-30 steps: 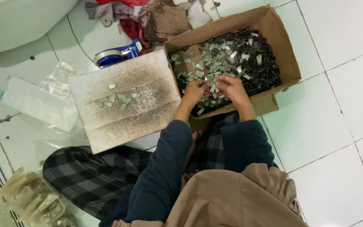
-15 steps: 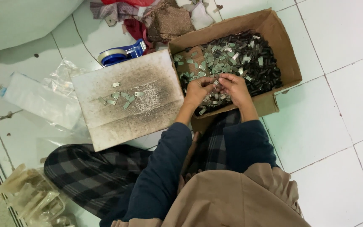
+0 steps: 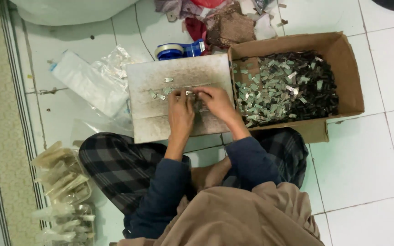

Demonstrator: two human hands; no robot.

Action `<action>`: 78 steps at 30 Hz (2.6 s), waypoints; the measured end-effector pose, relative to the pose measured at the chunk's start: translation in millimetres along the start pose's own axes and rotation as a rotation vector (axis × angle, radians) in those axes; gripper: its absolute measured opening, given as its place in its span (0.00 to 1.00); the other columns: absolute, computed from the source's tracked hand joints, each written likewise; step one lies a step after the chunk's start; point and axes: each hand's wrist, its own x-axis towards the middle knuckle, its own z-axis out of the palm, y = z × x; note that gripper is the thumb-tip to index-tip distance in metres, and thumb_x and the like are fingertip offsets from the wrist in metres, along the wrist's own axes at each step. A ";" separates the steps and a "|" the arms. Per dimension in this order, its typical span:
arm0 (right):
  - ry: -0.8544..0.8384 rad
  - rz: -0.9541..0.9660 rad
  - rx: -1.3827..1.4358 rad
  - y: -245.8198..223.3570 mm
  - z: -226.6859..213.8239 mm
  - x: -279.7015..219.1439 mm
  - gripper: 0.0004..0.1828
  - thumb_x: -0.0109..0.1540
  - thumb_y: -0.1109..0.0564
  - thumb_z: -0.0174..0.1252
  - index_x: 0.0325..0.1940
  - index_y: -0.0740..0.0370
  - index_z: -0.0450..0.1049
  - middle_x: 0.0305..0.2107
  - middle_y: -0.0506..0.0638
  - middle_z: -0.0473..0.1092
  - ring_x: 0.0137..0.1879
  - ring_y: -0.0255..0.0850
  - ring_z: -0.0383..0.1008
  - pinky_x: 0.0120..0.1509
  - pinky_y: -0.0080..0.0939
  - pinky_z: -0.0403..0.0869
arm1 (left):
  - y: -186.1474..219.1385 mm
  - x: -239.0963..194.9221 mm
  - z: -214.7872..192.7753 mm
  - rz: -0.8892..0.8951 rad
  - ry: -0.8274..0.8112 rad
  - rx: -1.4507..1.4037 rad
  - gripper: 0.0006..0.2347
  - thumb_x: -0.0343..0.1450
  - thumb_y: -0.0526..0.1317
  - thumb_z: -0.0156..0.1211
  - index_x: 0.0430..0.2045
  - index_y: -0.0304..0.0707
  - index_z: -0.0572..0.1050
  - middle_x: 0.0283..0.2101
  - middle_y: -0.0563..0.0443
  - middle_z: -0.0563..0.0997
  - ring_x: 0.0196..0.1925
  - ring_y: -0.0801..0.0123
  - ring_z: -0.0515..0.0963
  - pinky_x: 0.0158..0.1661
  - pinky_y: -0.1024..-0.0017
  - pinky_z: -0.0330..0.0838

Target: The person picks up small metal parts from a box and places them into plastic bags by hand.

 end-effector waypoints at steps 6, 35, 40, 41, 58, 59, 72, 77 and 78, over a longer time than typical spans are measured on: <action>0.133 -0.037 -0.141 11.8 -20.3 7.4 0.13 0.68 0.59 0.59 0.52 0.45 0.84 0.45 0.48 0.80 0.53 0.51 0.79 0.57 0.48 0.78 | 2.9 11.1 -12.1 -0.037 -0.020 0.112 0.16 0.73 0.34 0.57 0.57 0.38 0.76 0.47 0.38 0.74 0.48 0.36 0.80 0.41 0.45 0.74; -0.276 0.446 -0.514 149.2 -155.7 -60.1 0.20 0.60 0.56 0.60 0.55 0.63 0.80 0.48 0.69 0.76 0.57 0.68 0.75 0.62 0.63 0.75 | 52.5 -18.2 278.2 0.347 -0.742 0.567 0.07 0.70 0.29 0.56 0.25 0.38 0.81 0.26 0.48 0.82 0.34 0.55 0.86 0.32 0.57 0.79; -0.098 0.347 -0.380 165.2 -162.2 -68.1 0.13 0.65 0.57 0.58 0.51 0.63 0.80 0.44 0.68 0.77 0.52 0.69 0.76 0.58 0.65 0.74 | 79.0 2.8 238.0 0.225 -0.692 0.357 0.08 0.69 0.28 0.52 0.22 0.34 0.80 0.25 0.42 0.83 0.34 0.49 0.87 0.33 0.54 0.81; 0.004 0.377 -0.246 180.0 -162.8 -68.2 0.11 0.66 0.55 0.60 0.50 0.60 0.81 0.39 0.61 0.78 0.45 0.57 0.78 0.52 0.57 0.76 | 85.9 6.8 226.2 0.186 -0.664 0.246 0.08 0.70 0.31 0.52 0.23 0.33 0.79 0.25 0.39 0.83 0.33 0.47 0.87 0.31 0.54 0.81; 0.352 0.408 0.659 158.6 -171.4 -70.9 0.09 0.66 0.59 0.62 0.50 0.65 0.78 0.35 0.57 0.77 0.38 0.44 0.83 0.42 0.40 0.84 | 84.1 45.0 207.2 -0.626 -0.910 -0.865 0.19 0.74 0.39 0.62 0.56 0.24 0.73 0.47 0.23 0.80 0.46 0.43 0.85 0.41 0.55 0.85; 0.348 0.398 0.659 161.4 -171.3 -70.9 0.09 0.66 0.60 0.62 0.50 0.65 0.77 0.35 0.57 0.77 0.37 0.44 0.83 0.41 0.40 0.84 | 88.6 45.3 202.1 -0.629 -0.908 -0.854 0.19 0.73 0.40 0.62 0.56 0.24 0.73 0.45 0.24 0.81 0.44 0.44 0.85 0.40 0.55 0.86; 0.326 0.347 0.608 166.2 -169.7 -68.0 0.09 0.62 0.61 0.68 0.46 0.63 0.78 0.29 0.53 0.75 0.33 0.42 0.81 0.32 0.35 0.81 | 92.3 44.1 201.4 -0.573 -0.874 -0.749 0.16 0.67 0.38 0.67 0.47 0.28 0.81 0.41 0.26 0.80 0.42 0.48 0.82 0.40 0.54 0.87; 0.370 0.367 0.671 173.0 -173.3 -70.1 0.09 0.63 0.61 0.67 0.46 0.62 0.78 0.29 0.54 0.74 0.31 0.40 0.80 0.30 0.33 0.79 | 90.3 45.0 202.6 -0.625 -0.864 -0.778 0.16 0.68 0.40 0.65 0.47 0.30 0.80 0.40 0.32 0.81 0.41 0.52 0.83 0.40 0.57 0.87; 0.380 0.376 0.688 178.4 -172.9 -70.4 0.09 0.63 0.61 0.67 0.46 0.61 0.78 0.29 0.54 0.74 0.31 0.41 0.80 0.30 0.33 0.78 | 90.7 44.3 201.1 -0.623 -0.869 -0.780 0.17 0.67 0.42 0.67 0.46 0.30 0.81 0.40 0.32 0.81 0.41 0.52 0.83 0.39 0.56 0.86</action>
